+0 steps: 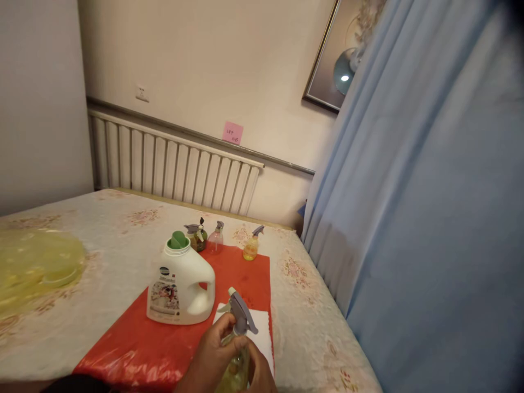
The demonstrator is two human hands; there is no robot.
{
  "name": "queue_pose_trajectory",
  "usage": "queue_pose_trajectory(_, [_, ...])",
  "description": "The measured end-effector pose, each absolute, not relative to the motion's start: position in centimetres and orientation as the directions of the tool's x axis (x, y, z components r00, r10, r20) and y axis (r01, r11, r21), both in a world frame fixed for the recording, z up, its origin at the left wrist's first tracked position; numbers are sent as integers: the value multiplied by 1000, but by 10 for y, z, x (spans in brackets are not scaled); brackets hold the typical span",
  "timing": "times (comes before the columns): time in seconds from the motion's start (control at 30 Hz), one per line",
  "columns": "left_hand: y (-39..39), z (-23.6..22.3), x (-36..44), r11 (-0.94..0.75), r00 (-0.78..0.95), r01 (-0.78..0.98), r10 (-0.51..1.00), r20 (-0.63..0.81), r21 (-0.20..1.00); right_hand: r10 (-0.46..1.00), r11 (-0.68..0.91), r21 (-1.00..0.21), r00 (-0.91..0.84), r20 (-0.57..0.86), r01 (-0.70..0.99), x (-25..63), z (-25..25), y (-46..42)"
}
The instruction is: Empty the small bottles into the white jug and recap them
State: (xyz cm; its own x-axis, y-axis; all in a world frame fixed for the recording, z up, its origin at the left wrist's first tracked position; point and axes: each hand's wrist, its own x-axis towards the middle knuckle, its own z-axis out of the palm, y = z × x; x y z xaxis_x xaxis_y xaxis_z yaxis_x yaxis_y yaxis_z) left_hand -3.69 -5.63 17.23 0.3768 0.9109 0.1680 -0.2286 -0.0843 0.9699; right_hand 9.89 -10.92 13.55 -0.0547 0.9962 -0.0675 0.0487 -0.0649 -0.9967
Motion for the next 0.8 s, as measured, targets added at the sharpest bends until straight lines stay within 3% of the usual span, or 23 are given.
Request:
queue_pose_trajectory(0.13, [-60, 179, -37, -116, 329, -179, 929, 171, 977, 999, -46, -997, -9, -47, 64, 96, 132, -108])
queue_pose_trajectory(0.3, [-59, 180, -55, -105, 501, -142, 850, 163, 984, 999, -31, -996, -21, -32, 84, 98, 134, -108])
queue_pose_trajectory(0.43, [-60, 179, -61, -45, 543, -164, 830, 128, 986, 998, -17, -995, -61, -23, 95, 97, 139, -109])
queue_pose_trajectory(0.7, [-59, 167, -47, -53, 378, -170, 919, 115, 984, 998, -23, -997, -49, -26, 68, 94, 141, -111])
queue_pose_trajectory(0.8, [-60, 171, -52, -30, 432, -195, 895, 114, 980, 997, -14, -999, -71, -17, 44, 98, 136, -109])
